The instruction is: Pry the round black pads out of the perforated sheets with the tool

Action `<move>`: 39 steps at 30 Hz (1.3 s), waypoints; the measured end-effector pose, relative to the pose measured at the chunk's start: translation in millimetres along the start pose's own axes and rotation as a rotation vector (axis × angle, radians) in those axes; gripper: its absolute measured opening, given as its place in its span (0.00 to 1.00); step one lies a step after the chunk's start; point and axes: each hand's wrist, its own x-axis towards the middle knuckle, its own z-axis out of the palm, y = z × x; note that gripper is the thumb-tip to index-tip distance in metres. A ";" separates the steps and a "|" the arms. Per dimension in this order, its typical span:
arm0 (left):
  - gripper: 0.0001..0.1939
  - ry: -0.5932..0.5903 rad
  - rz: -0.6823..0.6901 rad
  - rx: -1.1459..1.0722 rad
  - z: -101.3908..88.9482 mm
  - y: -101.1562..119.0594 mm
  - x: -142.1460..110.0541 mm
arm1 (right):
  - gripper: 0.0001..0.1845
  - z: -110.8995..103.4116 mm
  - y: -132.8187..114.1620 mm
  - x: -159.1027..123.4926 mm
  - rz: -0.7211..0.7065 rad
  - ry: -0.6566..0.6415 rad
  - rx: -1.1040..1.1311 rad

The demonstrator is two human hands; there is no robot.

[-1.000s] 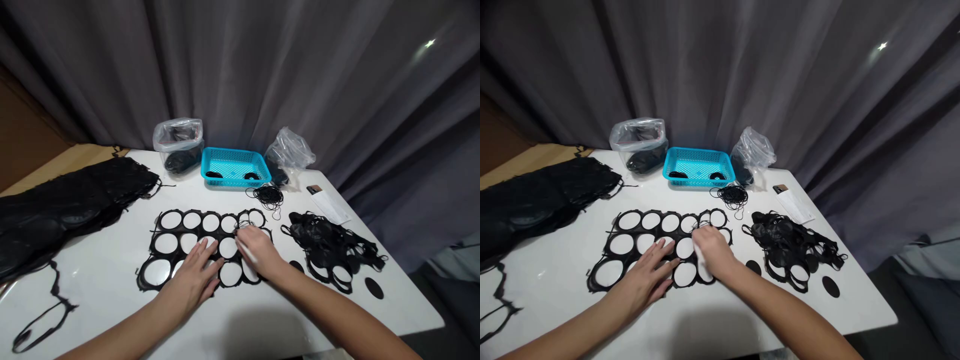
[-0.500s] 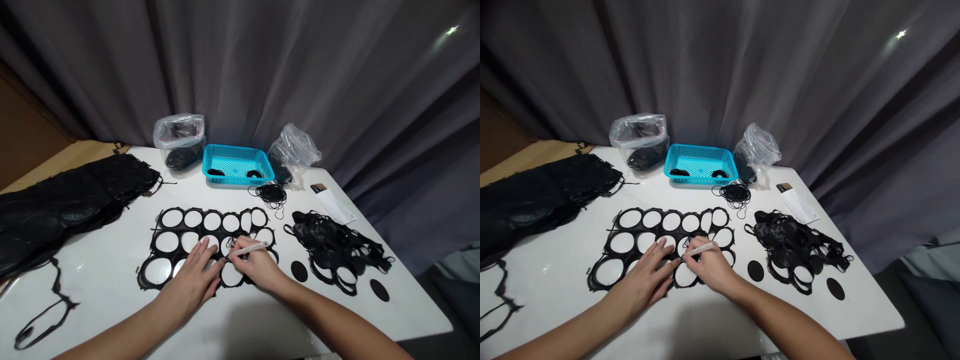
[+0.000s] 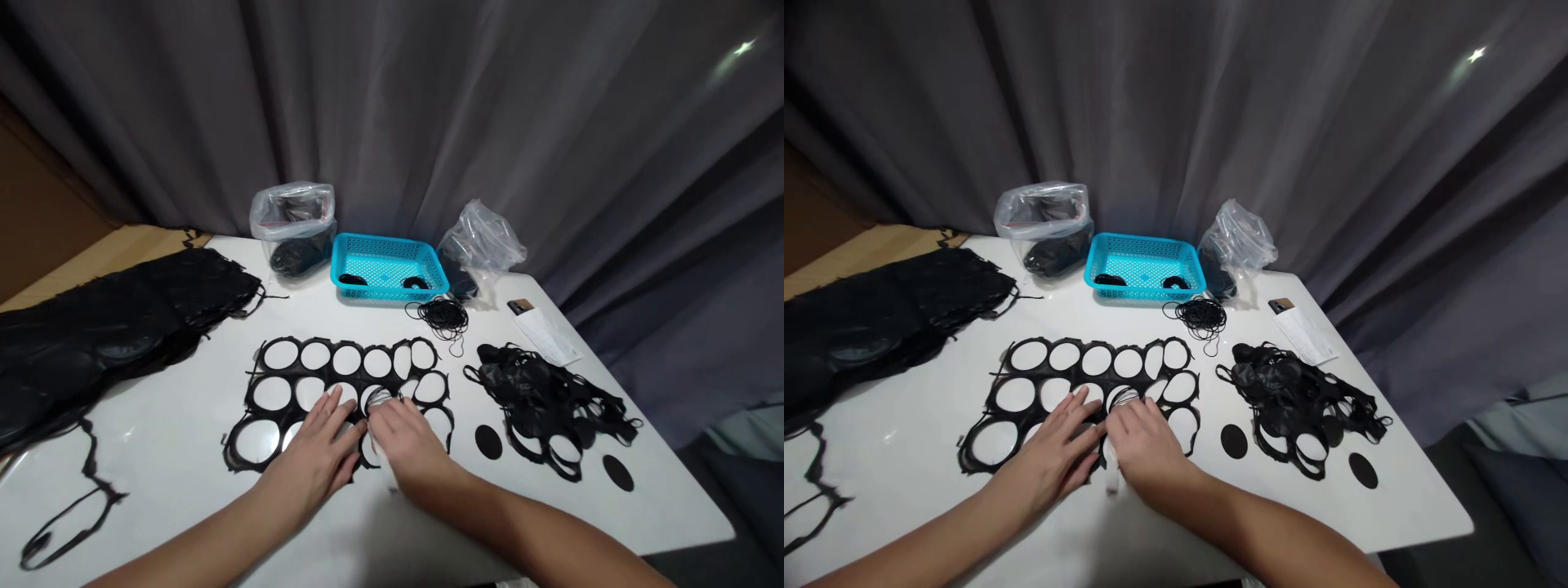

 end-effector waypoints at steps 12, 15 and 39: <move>0.20 -0.022 -0.016 0.003 -9.5 2.6 1.7 | 0.11 -66.7 133.6 30.4 0.703 0.398 0.354; 0.18 -0.048 -0.025 0.012 -22.8 2.3 10.8 | 0.13 -58.1 123.6 26.2 0.855 0.348 1.043; 0.28 -0.012 -0.008 0.044 9.5 -22.3 27.1 | 0.06 -11.9 57.9 51.8 0.435 0.008 0.736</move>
